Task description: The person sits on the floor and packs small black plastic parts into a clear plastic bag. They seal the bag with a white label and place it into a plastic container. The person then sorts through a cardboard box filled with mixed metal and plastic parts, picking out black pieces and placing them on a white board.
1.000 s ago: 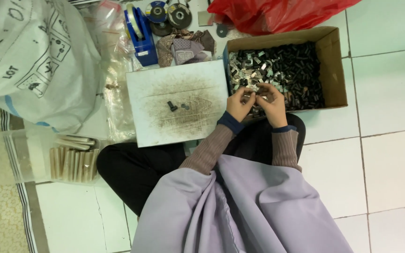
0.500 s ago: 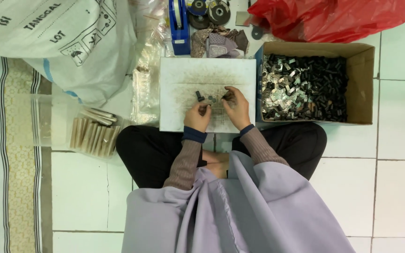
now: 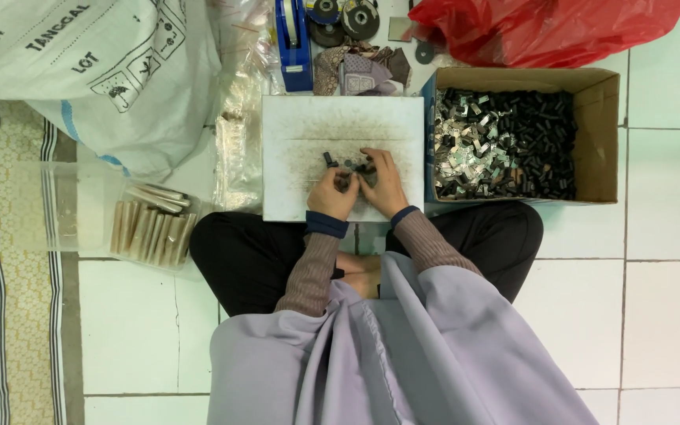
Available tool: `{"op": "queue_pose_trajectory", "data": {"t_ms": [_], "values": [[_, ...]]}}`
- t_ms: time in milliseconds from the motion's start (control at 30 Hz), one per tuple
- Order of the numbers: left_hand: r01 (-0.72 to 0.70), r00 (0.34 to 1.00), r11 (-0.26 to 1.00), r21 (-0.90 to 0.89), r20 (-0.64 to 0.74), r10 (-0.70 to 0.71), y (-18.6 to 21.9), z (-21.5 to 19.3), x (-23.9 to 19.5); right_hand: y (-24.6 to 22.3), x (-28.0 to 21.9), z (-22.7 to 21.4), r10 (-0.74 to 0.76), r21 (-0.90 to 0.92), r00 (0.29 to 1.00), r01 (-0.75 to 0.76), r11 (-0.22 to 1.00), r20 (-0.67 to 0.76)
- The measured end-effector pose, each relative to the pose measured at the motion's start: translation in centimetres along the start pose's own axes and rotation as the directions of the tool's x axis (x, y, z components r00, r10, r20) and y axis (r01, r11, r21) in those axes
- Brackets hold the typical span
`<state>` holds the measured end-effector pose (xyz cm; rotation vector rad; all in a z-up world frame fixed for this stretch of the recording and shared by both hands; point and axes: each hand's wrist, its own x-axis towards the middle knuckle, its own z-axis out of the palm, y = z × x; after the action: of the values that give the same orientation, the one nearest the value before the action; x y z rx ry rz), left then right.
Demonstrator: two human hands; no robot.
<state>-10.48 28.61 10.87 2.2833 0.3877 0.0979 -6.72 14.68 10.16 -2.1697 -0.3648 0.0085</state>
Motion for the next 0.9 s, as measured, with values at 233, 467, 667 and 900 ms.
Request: {"op": "queue_pose_trajectory", "data": {"t_ms": [233, 467, 667, 900], "values": [[-0.179, 0.983, 0.980, -0.091, -0.067, 0.173, 3.6, 1.3, 0.2, 1.3, -0.1, -3.8, 0.017, -0.055, 0.989, -0.025, 0.998, -0.145], [-0.355, 0.883, 0.861, -0.365, 0.171, 0.437, 8.1, 7.1, -0.1, 6.0, -1.0, -12.0, 0.031, -0.202, 0.965, -0.086, 0.976, -0.260], [-0.388, 0.703, 0.840, -0.380, 0.467, 0.536, 14.0, 13.5, -1.0, 14.8, -4.0, -20.1, 0.391, -0.446, 0.910, -0.408, 0.797, -0.135], [-0.342, 0.480, 0.911, -0.230, 0.791, 0.380, 14.5, 30.0, -1.3, 19.0, -6.0, -24.3, 0.817, -0.553, 0.577, -0.683, 0.477, -0.008]]}}
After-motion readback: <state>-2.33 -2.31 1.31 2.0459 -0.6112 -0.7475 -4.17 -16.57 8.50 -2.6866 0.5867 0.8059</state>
